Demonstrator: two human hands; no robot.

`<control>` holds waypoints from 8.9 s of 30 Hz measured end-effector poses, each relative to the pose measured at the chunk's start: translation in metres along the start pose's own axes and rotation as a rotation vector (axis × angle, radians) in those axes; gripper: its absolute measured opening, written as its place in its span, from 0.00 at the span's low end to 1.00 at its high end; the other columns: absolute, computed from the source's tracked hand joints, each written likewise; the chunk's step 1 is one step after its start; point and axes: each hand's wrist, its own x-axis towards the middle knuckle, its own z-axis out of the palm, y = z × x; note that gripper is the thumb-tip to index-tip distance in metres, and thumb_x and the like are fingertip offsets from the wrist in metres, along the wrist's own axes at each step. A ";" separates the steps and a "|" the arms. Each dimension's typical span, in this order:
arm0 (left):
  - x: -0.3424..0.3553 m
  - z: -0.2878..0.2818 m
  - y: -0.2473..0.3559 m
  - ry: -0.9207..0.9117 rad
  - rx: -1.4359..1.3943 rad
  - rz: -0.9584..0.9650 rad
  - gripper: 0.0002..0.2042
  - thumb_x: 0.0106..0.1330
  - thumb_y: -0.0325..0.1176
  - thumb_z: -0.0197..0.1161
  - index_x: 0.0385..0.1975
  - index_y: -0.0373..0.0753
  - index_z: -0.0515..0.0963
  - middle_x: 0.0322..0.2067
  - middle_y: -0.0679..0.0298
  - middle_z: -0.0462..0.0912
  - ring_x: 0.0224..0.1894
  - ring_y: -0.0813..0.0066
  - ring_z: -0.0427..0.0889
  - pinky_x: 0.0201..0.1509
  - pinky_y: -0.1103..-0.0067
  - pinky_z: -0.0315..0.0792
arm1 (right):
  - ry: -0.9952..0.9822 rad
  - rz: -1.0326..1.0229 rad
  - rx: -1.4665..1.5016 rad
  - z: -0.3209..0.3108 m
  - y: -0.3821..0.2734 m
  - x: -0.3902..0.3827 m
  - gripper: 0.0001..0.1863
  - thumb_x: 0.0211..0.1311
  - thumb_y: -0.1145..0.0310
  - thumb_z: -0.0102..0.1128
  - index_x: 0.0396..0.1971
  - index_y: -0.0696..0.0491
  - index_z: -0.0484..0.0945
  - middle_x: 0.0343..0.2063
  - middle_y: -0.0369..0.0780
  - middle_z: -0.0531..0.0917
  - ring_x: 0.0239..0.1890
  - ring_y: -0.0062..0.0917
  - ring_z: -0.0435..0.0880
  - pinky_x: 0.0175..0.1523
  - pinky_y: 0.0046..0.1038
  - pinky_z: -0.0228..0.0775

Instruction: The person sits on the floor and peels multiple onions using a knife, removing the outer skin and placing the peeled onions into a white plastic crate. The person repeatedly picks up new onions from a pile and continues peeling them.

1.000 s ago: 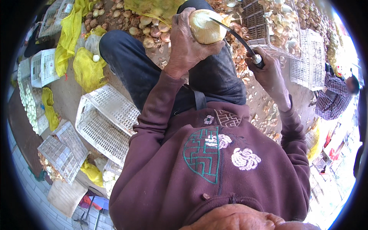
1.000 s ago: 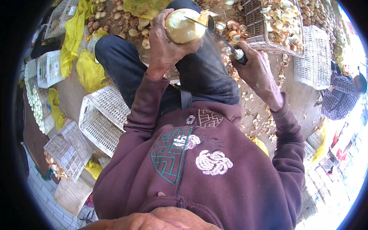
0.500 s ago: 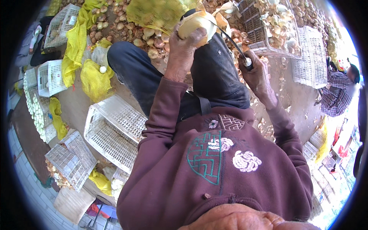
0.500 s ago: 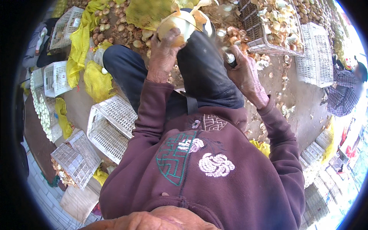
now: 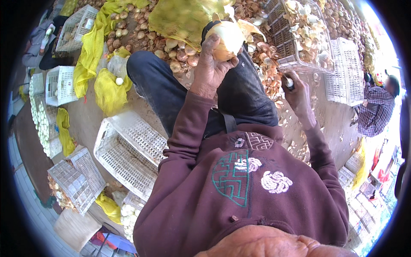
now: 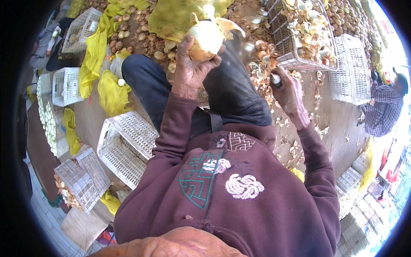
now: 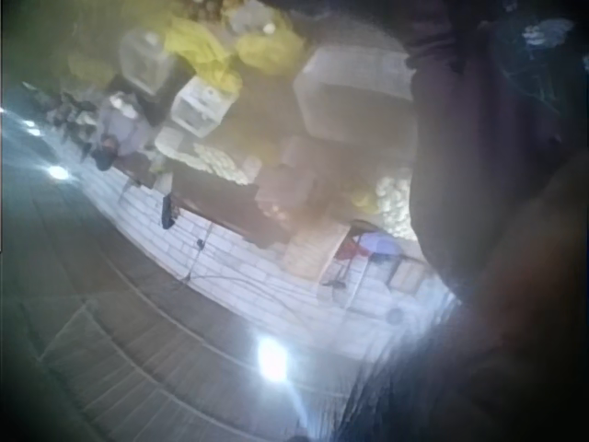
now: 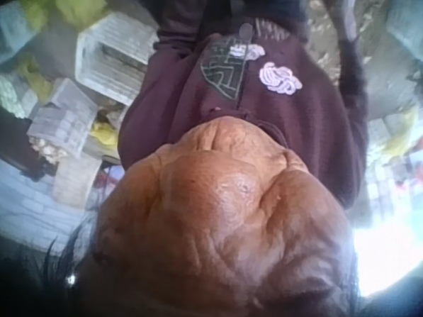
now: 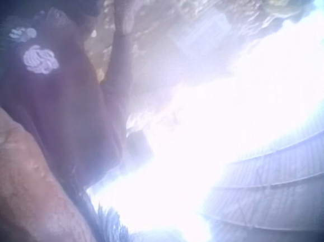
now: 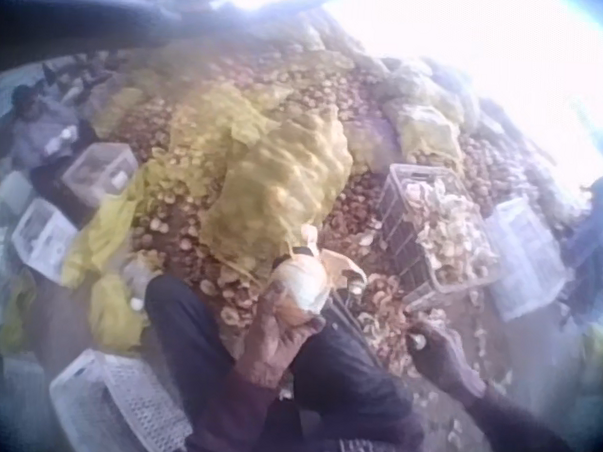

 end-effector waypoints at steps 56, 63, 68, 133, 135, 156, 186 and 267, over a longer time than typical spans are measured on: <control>-0.004 0.002 -0.027 0.048 0.356 0.089 0.24 0.53 0.45 0.68 0.46 0.40 0.71 0.38 0.62 0.76 0.35 0.73 0.77 0.32 0.77 0.72 | -0.107 0.166 0.602 0.036 0.011 0.070 0.21 0.55 0.65 0.63 0.50 0.54 0.76 0.19 0.31 0.77 0.16 0.08 0.65 0.21 0.15 0.59; -0.003 0.002 -0.022 -0.039 0.487 -0.013 0.27 0.55 0.44 0.67 0.50 0.35 0.69 0.41 0.59 0.76 0.39 0.69 0.78 0.36 0.74 0.75 | -0.123 0.354 0.941 0.036 -0.026 0.061 0.23 0.54 0.57 0.64 0.46 0.55 0.74 0.25 0.38 0.79 0.26 0.20 0.78 0.33 0.25 0.72; 0.006 0.003 -0.015 -0.259 0.286 -0.169 0.29 0.56 0.37 0.66 0.56 0.37 0.63 0.46 0.61 0.74 0.48 0.70 0.76 0.49 0.71 0.75 | -0.091 -0.015 0.581 0.096 0.035 0.077 0.22 0.45 0.68 0.64 0.43 0.56 0.74 0.26 0.42 0.81 0.28 0.26 0.81 0.33 0.26 0.74; 0.016 -0.008 -0.035 -0.053 1.679 0.880 0.33 0.52 0.47 0.63 0.52 0.27 0.64 0.36 0.50 0.66 0.39 0.57 0.67 0.43 0.65 0.67 | -0.074 0.299 0.891 0.062 -0.013 0.079 0.33 0.40 0.55 0.68 0.47 0.58 0.73 0.36 0.45 0.81 0.37 0.30 0.81 0.44 0.31 0.72; 0.017 -0.001 -0.040 -0.014 1.721 0.881 0.31 0.55 0.46 0.59 0.54 0.29 0.64 0.38 0.50 0.65 0.40 0.57 0.68 0.45 0.66 0.68 | 0.010 0.209 0.918 0.074 -0.003 0.076 0.31 0.41 0.55 0.66 0.46 0.58 0.74 0.35 0.46 0.81 0.37 0.30 0.81 0.42 0.31 0.72; -0.008 0.015 -0.021 0.009 1.676 0.564 0.26 0.62 0.40 0.54 0.55 0.29 0.65 0.36 0.51 0.70 0.36 0.60 0.73 0.41 0.71 0.71 | -0.019 0.285 1.149 0.055 -0.042 0.055 0.37 0.44 0.54 0.70 0.53 0.59 0.70 0.35 0.41 0.80 0.23 0.18 0.77 0.27 0.19 0.70; 0.019 -0.010 -0.023 -0.039 1.508 0.752 0.15 0.48 0.19 0.55 0.38 0.38 0.72 0.32 0.56 0.75 0.32 0.60 0.79 0.34 0.74 0.74 | -0.114 0.237 1.334 0.084 0.004 0.075 0.30 0.58 0.45 0.53 0.45 0.60 0.73 0.14 0.32 0.70 0.14 0.16 0.67 0.21 0.18 0.62; 0.023 0.044 -0.035 -0.271 1.978 0.439 0.30 0.42 0.37 0.64 0.51 0.36 0.71 0.38 0.47 0.76 0.40 0.53 0.78 0.48 0.68 0.74 | -0.093 0.093 0.948 0.051 0.025 0.051 0.26 0.41 0.71 0.69 0.46 0.58 0.76 0.37 0.39 0.82 0.39 0.20 0.80 0.47 0.25 0.72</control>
